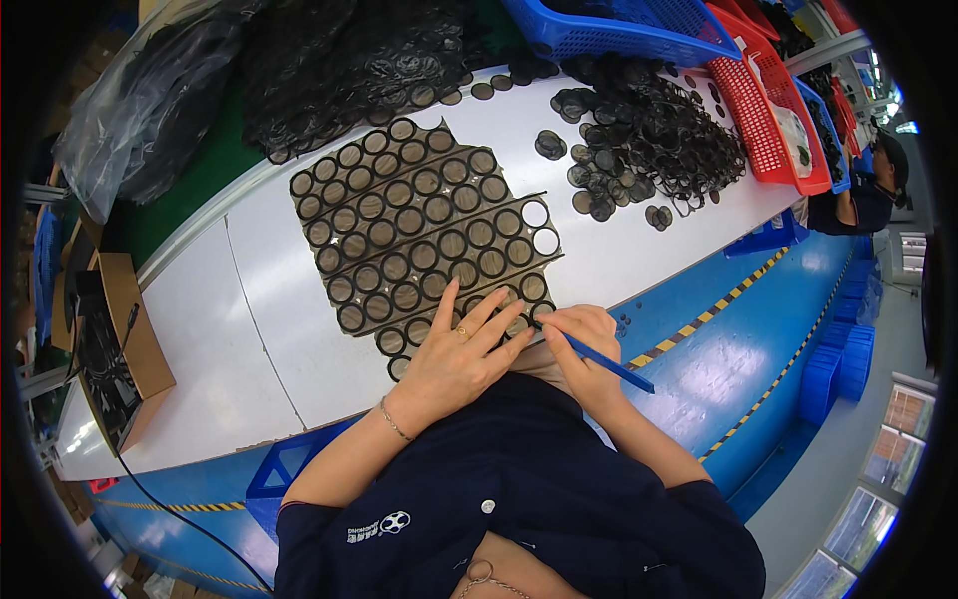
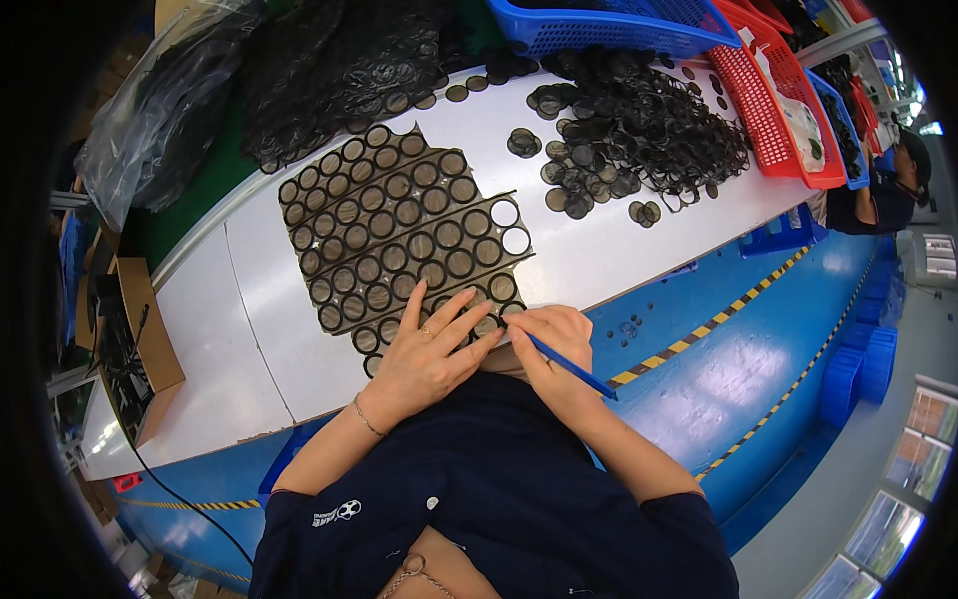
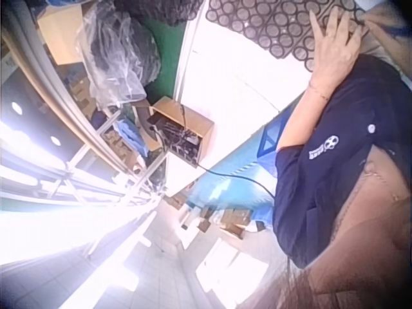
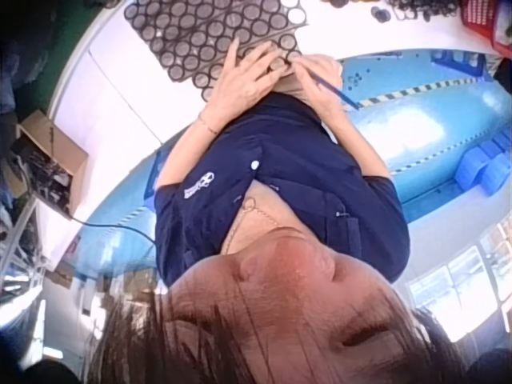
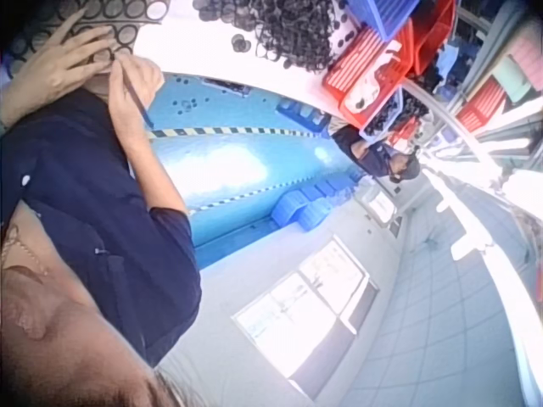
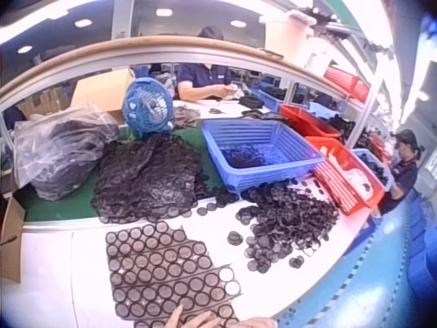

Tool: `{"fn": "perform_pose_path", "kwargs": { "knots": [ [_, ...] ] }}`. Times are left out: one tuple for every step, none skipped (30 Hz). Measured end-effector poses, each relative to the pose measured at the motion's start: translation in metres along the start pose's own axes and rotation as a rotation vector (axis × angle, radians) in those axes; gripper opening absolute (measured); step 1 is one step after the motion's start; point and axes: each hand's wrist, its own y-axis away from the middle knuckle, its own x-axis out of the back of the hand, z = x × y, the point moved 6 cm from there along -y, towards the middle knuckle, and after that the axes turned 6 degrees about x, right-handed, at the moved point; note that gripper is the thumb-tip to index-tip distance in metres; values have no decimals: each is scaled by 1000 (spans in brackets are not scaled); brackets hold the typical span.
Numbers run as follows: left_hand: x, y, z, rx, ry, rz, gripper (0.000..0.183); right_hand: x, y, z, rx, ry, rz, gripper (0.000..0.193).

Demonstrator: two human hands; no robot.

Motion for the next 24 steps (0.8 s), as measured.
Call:
{"fn": "perform_pose_path", "kwargs": {
  "knots": [
    [0, 0, 0, -1, -4, -1, 42, 0, 0, 1, -23, -25, -5, 14],
    [-1, 0, 0, -3, -8, -3, 42, 0, -1, 3, -47, -51, -11, 14],
    [-1, 0, 0, -3, -9, -3, 42, 0, -1, 3, -47, -51, -10, 14],
    [-1, 0, 0, -5, -11, -3, 42, 1, -1, 3, -45, -52, -6, 13],
    [-1, 0, 0, -6, -14, -2, 42, 1, -1, 3, -42, -54, -2, 13],
    [-1, 1, 0, -6, -14, -2, 42, 1, -1, 3, -42, -54, -2, 13],
    [-1, 1, 0, -7, -17, -1, 42, 0, -1, 3, -45, -56, -2, 13],
    [-1, 1, 0, -8, -19, 2, 42, 1, -1, 3, -47, -57, -3, 13],
    [-1, 1, 0, -8, -19, 1, 42, 0, 0, 4, -48, -57, -2, 13],
    [-1, 1, 0, -10, -16, 2, 42, 0, 1, 4, -40, -55, -4, 14],
    [-1, 1, 0, -11, -13, 3, 42, -1, 1, 5, -33, -52, -6, 14],
    [-2, 0, 0, -12, -12, 3, 42, -1, 2, 4, -34, -52, -5, 14],
    [-2, 0, 0, -12, -12, 2, 43, -1, 1, -1, 25, 31, 2, 17],
    [-2, 0, 0, -11, -12, 1, 43, -1, 1, -6, 84, 113, 8, 19],
    [-2, -1, 0, -12, -12, 1, 43, 0, 0, -6, 83, 114, 8, 19],
    [-2, -1, 0, -13, -10, -3, 43, 1, -2, -12, 186, 221, -2, 22],
    [-2, -1, 0, -13, -10, -6, 43, 1, -4, -16, 290, 326, -12, 25],
    [0, 0, 0, -13, -14, -3, 43, 11, -9, 0, 306, 398, 82, 25],
    [0, 1, 0, -12, -17, -6, 42, 24, -22, 24, 325, 463, 175, 26],
    [1, 1, 1, -21, -9, -7, 41, 50, -45, 41, 270, 428, 320, 21],
    [1, 2, 2, -21, -11, -6, 41, 71, -68, 55, 206, 467, 391, 18],
    [2, 1, 3, -25, 2, 2, 40, 80, -75, 65, 203, 477, 396, 18],
    [2, -2, 2, -22, 6, 15, 39, 81, -84, 81, 119, 549, 329, 19],
    [2, -4, 1, -25, 2, 23, 39, 82, -90, 95, 34, 619, 263, 19]
  ]
}}
